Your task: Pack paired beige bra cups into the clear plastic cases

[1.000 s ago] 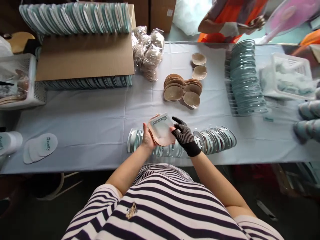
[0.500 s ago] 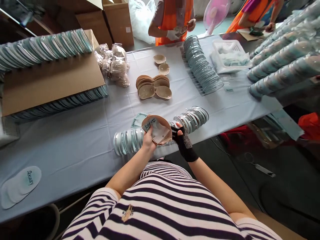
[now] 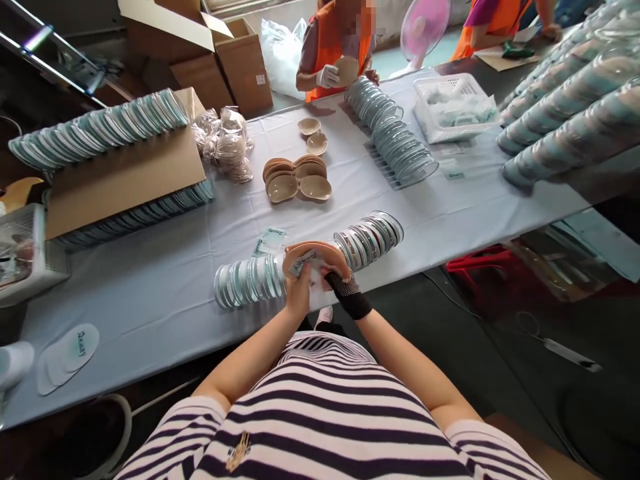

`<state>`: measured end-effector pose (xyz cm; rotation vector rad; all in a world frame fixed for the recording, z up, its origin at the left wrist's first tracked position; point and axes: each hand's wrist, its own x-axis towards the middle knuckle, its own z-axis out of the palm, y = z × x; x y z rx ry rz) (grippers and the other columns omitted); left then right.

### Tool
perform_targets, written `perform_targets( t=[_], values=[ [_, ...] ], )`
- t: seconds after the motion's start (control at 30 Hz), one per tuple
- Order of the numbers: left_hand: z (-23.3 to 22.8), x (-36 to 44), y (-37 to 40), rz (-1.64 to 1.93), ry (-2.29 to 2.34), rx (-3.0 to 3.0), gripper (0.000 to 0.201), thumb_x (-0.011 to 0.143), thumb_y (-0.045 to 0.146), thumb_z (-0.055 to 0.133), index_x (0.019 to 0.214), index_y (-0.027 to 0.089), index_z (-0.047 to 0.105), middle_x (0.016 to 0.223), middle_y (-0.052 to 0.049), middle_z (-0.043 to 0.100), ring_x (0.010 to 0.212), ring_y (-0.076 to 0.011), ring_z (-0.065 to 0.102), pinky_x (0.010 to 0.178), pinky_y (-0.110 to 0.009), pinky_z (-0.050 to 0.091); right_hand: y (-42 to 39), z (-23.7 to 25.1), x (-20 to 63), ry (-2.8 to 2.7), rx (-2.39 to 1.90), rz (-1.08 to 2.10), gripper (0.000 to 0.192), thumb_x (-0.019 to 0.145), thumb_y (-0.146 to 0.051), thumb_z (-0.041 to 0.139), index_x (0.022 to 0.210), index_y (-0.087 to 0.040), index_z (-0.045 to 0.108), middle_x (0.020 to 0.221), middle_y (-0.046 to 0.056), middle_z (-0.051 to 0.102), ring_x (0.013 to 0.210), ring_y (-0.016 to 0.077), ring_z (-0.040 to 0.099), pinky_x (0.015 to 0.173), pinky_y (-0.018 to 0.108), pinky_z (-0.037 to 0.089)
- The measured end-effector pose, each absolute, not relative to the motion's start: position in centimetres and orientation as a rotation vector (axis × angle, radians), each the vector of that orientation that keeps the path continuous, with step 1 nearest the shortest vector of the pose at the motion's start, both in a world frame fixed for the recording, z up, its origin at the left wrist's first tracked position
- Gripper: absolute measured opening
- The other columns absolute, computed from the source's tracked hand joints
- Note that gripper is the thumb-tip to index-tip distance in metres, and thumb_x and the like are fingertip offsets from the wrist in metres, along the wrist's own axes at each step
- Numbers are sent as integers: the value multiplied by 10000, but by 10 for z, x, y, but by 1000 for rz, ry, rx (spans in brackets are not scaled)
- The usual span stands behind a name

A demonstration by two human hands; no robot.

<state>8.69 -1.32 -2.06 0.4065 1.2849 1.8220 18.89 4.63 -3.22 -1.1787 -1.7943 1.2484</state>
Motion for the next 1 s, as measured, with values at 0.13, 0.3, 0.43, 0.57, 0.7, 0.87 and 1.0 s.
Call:
perform_targets(
  t=[0.13,0.3,0.43,0.57,0.7,0.87,1.0],
  values=[
    [-20,63,14,1544,1385,898,437,788,332,737,1205,270,621,1244,-35,636,1310,-256,480,1093,-350,367,67,-29,223,-1643,-1383,1089,297,840,-362,485,1017,-241,691,1131,86,721,1138,281,637,1053,487,491],
    [-40,0,53,715,1548,1760,119,759,266,705,875,252,728,1145,-93,672,1222,-294,526,1152,-440,250,70,-40,271,-1511,-1567,793,352,834,-361,431,1031,-179,659,1141,154,710,1120,307,642,1042,502,484],
    [-58,-18,60,465,1386,2059,225,791,271,654,1000,284,737,1216,-93,665,1260,-296,511,1127,-427,259,37,-61,281,-1498,-1636,669,417,831,-397,423,1101,-168,644,1154,181,694,1129,319,635,1036,513,480],
    [-68,-12,62,418,1390,2103,306,792,336,686,1091,272,705,1299,-109,631,1313,-334,451,1107,-438,260,5,-77,263,-1515,-1542,634,476,893,-416,369,1242,-183,596,1239,171,655,1203,302,600,1064,509,459],
    [-73,-7,67,350,1425,2216,290,793,370,688,1061,259,691,1264,-128,625,1275,-358,449,1081,-463,266,-8,-84,233,-1458,-1556,623,497,903,-433,383,1293,-187,569,1251,168,646,1172,303,617,1050,513,470],
    [-75,-8,73,325,1343,2368,240,806,353,668,1007,226,700,1192,-158,621,1248,-363,454,1101,-481,206,-15,-88,204,-1443,-1654,610,521,908,-375,355,1361,-182,527,1313,170,609,1245,295,569,1077,510,447],
    [-74,-10,89,344,1163,2299,294,678,379,781,911,209,725,959,-133,649,1098,-347,535,1090,-469,236,-29,-97,193,-1644,-1776,658,582,812,-255,427,1377,-159,524,1298,151,630,1218,312,588,1061,460,467]
  ],
)
